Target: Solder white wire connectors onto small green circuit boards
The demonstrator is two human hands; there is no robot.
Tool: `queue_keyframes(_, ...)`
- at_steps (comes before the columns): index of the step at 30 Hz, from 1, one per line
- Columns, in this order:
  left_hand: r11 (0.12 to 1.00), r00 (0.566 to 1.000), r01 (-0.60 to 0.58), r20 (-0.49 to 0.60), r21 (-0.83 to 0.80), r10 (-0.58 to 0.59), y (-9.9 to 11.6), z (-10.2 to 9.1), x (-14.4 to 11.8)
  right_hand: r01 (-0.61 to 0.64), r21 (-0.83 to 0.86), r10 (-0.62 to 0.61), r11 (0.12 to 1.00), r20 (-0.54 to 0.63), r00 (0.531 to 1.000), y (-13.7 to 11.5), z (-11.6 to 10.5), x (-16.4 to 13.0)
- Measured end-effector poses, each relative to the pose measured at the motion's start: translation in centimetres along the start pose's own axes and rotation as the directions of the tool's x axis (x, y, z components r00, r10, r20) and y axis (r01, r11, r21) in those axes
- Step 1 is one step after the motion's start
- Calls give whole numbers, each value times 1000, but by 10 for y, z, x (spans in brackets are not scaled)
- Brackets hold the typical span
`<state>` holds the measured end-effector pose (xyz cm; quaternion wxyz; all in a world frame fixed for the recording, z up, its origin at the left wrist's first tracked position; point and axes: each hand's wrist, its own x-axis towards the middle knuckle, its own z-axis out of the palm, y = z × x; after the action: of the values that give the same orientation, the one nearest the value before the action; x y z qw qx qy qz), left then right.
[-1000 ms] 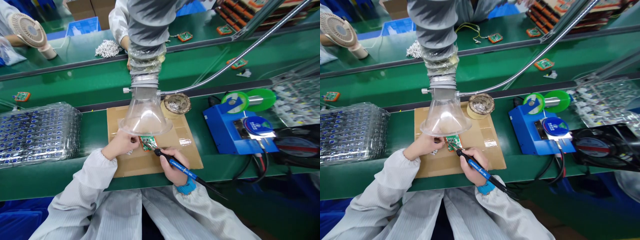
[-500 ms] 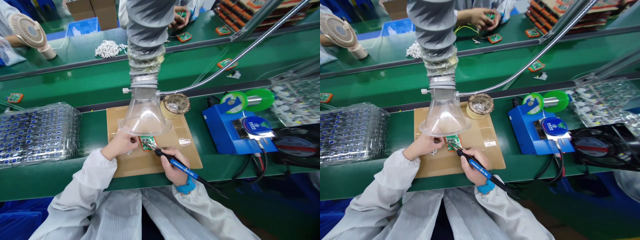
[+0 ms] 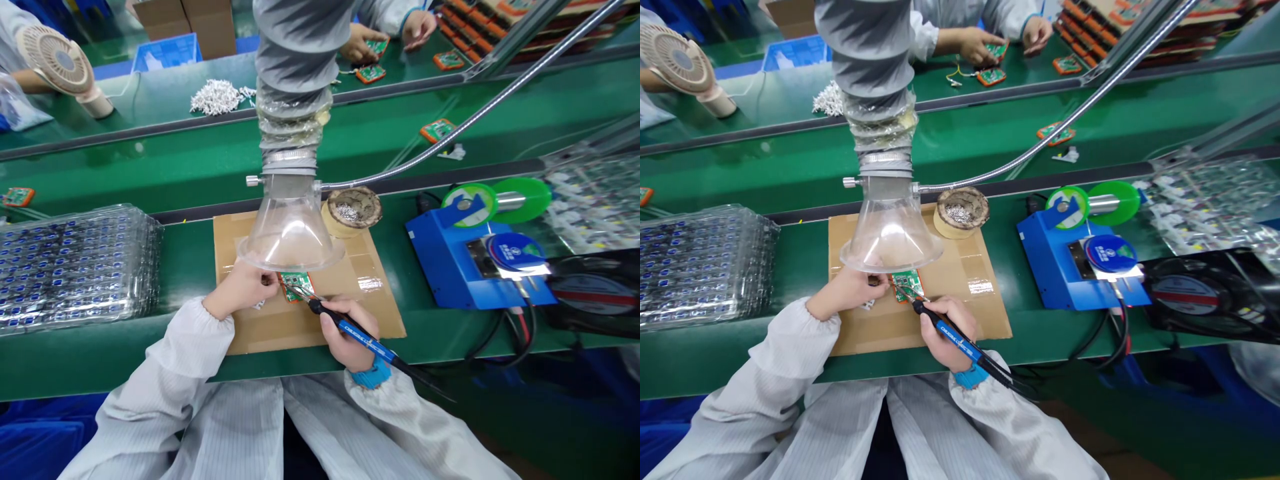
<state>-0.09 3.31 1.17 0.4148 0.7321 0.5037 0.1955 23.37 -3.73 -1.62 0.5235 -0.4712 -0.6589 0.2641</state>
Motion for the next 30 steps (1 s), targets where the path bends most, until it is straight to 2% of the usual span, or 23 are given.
queue_keyframes(9,999,1000,-25,-8,40,25,-2,0,1,-29,1,29,1000,-37,999,1,-1,-3)
queue_keyframes(15,998,1000,-19,-10,58,20,-3,1,1,-106,11,106,994,-231,967,14,-14,1)
queue_keyframes(19,999,1000,-1,1,38,1,-3,0,1,-97,-81,53,992,-436,898,28,-35,22)
queue_keyframes(21,999,1000,-1,1,46,1,-3,-1,0,-82,-104,22,991,-483,875,35,-43,36)
queue_keyframes(23,998,1000,-6,10,66,5,-1,0,-1,-78,-114,16,990,-465,885,41,-46,50)
queue_keyframes(26,985,1000,19,-23,174,-15,5,5,-6,-93,-162,28,982,-364,931,47,-43,64)
queue_keyframes(28,965,995,74,-88,250,-54,10,8,-12,-103,-173,42,980,-324,945,49,-40,66)
queue_keyframes(30,963,984,147,-132,224,-120,14,6,-18,-110,-159,50,981,-340,939,50,-39,62)
